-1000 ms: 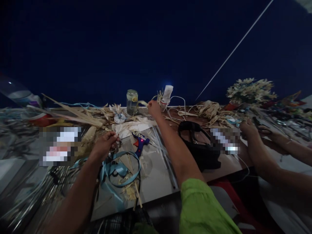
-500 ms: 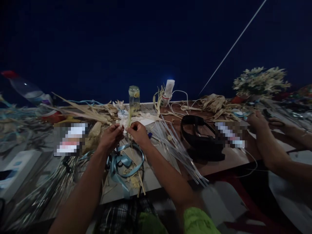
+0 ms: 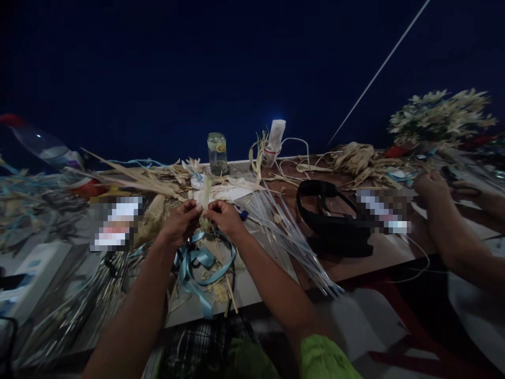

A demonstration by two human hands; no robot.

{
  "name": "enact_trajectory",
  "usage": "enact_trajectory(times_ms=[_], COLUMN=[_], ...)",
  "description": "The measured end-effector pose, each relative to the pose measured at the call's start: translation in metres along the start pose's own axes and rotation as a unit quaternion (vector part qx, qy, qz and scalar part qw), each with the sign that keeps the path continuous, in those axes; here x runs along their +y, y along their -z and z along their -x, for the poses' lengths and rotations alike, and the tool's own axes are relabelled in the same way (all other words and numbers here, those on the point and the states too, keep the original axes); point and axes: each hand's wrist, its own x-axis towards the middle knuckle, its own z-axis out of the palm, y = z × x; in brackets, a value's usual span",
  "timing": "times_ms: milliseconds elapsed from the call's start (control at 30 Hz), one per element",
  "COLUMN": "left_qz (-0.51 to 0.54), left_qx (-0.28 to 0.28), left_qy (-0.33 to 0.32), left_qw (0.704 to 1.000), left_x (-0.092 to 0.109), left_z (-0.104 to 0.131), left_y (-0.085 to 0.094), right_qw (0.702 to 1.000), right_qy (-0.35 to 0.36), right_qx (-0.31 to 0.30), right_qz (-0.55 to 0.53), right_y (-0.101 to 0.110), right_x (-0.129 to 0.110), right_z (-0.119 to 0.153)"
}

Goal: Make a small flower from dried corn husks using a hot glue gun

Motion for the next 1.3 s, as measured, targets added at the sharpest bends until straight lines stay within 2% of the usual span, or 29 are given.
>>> enact_trajectory(times_ms=[233,533,767,900,1100,1300], left_qz=[0.026,0.01,0.072,0.081,0.053,0.034], left_qx=[-0.012,-0.023,-0.033,-0.046,-0.018,-0.021], left_qy=[-0.022,-0.034,-0.024,-0.019,-0.025,-0.014], left_qw=[0.999,0.999,0.997,0.995,0.998,0.999], left_x=[0.001,-0.007,-0.003,-0.003,-0.009,-0.006], left_z=[-0.001,-0.004,-0.004,-0.004,-0.006,0.0], left_y=[0.004,0.003,0.002,0.004,0.003,-0.004], right_qw=[0.997,0.994,0.987,0.986,0.987,0.991], right_qy=[-0.005,0.01,-0.015,-0.041,-0.047,-0.041], right_qx=[0.024,0.01,-0.004,-0.012,-0.021,0.004], right_qz=[-0.08,-0.11,-0.157,-0.162,-0.15,-0.128], right_y=[0.004,0.006,0.004,0.002,0.0,-0.001], right_x=[-0.001,0.006,-0.001,-0.004,-0.005,0.0], right_z=[-0.001,-0.004,0.0,0.003,0.005,0.005])
